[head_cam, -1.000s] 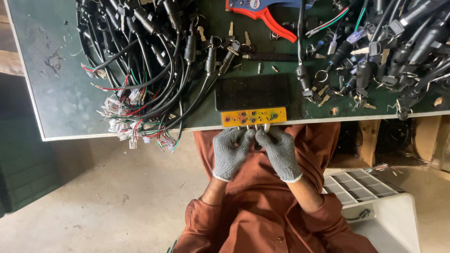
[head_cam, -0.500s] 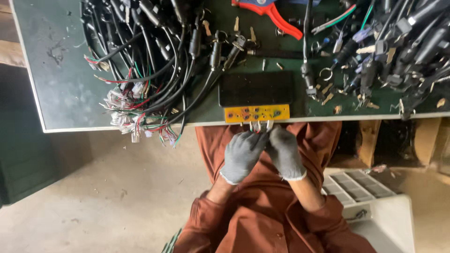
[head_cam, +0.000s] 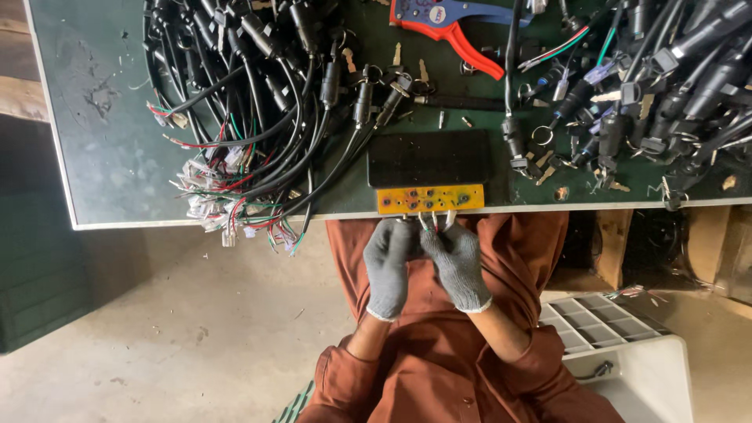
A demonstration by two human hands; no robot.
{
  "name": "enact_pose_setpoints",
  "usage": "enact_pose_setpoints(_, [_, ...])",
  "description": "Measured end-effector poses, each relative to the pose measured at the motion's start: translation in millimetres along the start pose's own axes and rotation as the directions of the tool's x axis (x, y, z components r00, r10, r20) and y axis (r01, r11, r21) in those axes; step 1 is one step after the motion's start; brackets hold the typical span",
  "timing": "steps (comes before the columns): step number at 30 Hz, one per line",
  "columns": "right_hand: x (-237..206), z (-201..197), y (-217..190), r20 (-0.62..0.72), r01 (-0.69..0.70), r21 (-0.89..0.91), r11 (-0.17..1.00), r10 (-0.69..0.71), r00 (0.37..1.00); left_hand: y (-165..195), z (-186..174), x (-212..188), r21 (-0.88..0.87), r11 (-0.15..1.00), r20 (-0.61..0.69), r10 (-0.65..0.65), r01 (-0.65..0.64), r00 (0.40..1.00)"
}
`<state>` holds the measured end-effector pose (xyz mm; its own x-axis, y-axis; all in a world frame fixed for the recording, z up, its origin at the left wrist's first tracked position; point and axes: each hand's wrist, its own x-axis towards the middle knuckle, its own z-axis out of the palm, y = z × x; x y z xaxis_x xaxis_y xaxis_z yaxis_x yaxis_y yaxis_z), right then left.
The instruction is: The person assembles small electrical components by inserting wires into a yellow terminal block and securing them with a screwdriver. They repeatedly pick up components, connect wires, and tighten screws on the workbench.
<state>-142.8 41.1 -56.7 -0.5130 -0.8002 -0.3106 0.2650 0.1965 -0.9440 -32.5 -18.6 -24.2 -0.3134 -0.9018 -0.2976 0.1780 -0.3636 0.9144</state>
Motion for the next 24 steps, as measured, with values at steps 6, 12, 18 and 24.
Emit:
enact_pose_setpoints(6, [-1, 5, -1, -0.054, 0.027, 0.001, 1.000, -0.027, 0.998, 26, -11, 16, 0.568, 0.809, 0.120, 0.102, -0.153, 0.987])
enact_pose_setpoints(12, [-2, 8, -2, -0.102, 0.054, -0.082, 0.995, -0.062, 0.993, 32, -7, 16, 0.560, 0.800, 0.136, 0.168, -0.215, 0.976])
enact_pose_setpoints(18, [-5, 6, -4, -0.116, 0.042, -0.158, 0.986, -0.061, 0.991, 6, 8, 11, 0.473, 0.850, -0.042, 0.286, -0.233, 0.957])
enact_pose_setpoints(24, [-4, 16, -3, -0.175, 0.059, -0.076, 0.995, -0.071, 0.982, -8, 11, 12, 0.356, 0.921, -0.131, 0.219, -0.160, 0.967])
